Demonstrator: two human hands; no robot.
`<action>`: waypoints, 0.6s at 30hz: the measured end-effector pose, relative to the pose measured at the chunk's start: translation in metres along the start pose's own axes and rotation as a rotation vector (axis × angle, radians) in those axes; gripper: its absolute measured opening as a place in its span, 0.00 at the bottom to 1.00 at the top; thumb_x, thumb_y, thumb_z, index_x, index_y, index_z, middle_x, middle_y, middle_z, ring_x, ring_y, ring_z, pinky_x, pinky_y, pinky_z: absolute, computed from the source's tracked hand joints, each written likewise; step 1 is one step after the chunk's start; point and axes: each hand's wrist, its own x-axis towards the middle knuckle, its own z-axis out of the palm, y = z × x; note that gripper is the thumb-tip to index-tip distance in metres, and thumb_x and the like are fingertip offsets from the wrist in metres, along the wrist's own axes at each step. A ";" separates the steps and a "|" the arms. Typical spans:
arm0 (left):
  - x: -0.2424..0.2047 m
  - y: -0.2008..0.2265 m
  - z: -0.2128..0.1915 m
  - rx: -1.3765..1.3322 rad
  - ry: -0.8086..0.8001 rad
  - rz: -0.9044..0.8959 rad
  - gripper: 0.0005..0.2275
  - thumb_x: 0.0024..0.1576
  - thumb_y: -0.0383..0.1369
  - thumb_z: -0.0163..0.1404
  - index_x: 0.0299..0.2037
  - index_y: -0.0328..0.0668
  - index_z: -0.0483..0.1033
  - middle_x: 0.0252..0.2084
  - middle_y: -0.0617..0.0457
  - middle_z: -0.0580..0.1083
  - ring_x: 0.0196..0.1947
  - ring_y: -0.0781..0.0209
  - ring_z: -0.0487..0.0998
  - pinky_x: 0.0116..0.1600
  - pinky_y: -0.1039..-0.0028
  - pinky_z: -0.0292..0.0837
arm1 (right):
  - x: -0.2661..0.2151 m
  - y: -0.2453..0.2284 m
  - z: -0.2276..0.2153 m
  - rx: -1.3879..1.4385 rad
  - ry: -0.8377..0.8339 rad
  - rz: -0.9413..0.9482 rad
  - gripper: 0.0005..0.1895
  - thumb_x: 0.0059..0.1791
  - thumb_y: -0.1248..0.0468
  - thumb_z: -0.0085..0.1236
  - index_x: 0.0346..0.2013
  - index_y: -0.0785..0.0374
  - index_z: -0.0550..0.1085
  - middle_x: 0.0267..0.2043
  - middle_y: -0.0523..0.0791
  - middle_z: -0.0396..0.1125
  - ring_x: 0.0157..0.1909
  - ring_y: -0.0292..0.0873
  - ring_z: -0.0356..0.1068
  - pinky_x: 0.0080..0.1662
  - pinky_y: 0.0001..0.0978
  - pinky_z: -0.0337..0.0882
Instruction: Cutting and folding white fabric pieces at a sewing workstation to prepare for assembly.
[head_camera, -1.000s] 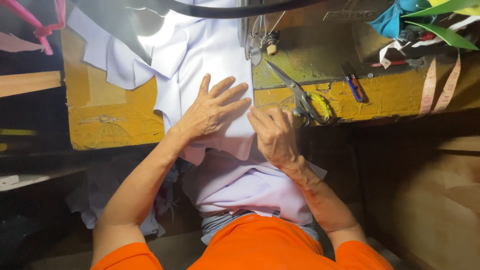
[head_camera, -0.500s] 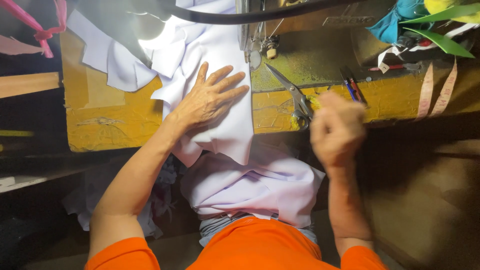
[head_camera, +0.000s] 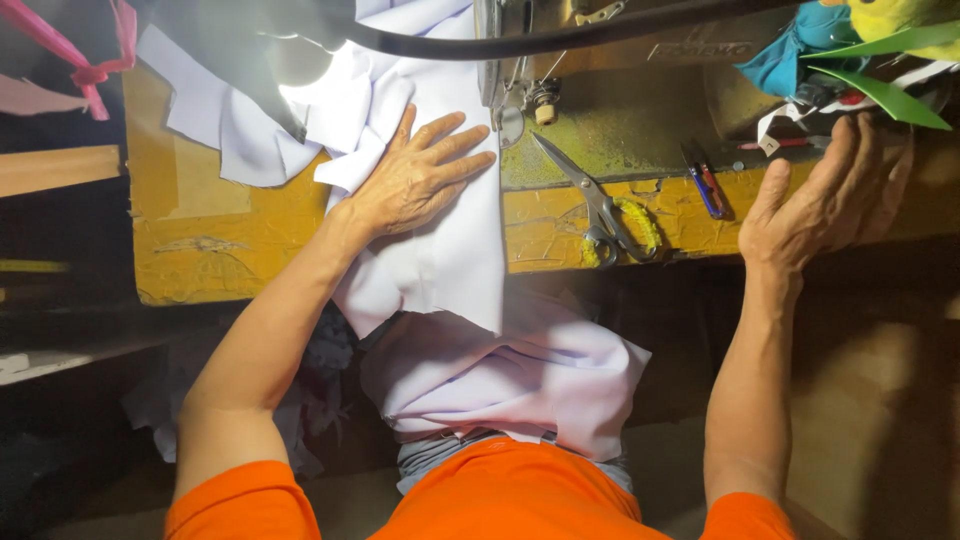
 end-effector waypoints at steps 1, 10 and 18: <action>0.001 -0.002 -0.001 0.002 -0.001 0.001 0.20 0.66 0.31 0.42 0.70 0.51 0.65 0.73 0.47 0.63 0.71 0.37 0.60 0.67 0.24 0.44 | 0.000 0.000 0.000 0.001 0.001 0.002 0.33 0.64 0.48 0.35 0.63 0.79 0.69 0.66 0.62 0.62 0.66 0.67 0.62 0.65 0.60 0.55; 0.009 -0.020 -0.006 -0.153 0.016 0.008 0.18 0.71 0.35 0.37 0.70 0.51 0.67 0.74 0.48 0.63 0.74 0.35 0.58 0.72 0.27 0.30 | -0.003 0.006 0.005 0.035 0.054 -0.043 0.27 0.65 0.53 0.38 0.62 0.77 0.69 0.64 0.61 0.63 0.63 0.65 0.65 0.63 0.57 0.62; 0.012 -0.042 -0.008 -0.167 -0.037 0.038 0.21 0.67 0.33 0.34 0.70 0.51 0.67 0.75 0.47 0.61 0.74 0.34 0.56 0.68 0.22 0.37 | 0.032 0.012 -0.047 0.200 0.092 -0.162 0.07 0.62 0.78 0.46 0.54 0.83 0.69 0.52 0.68 0.66 0.50 0.69 0.66 0.54 0.58 0.65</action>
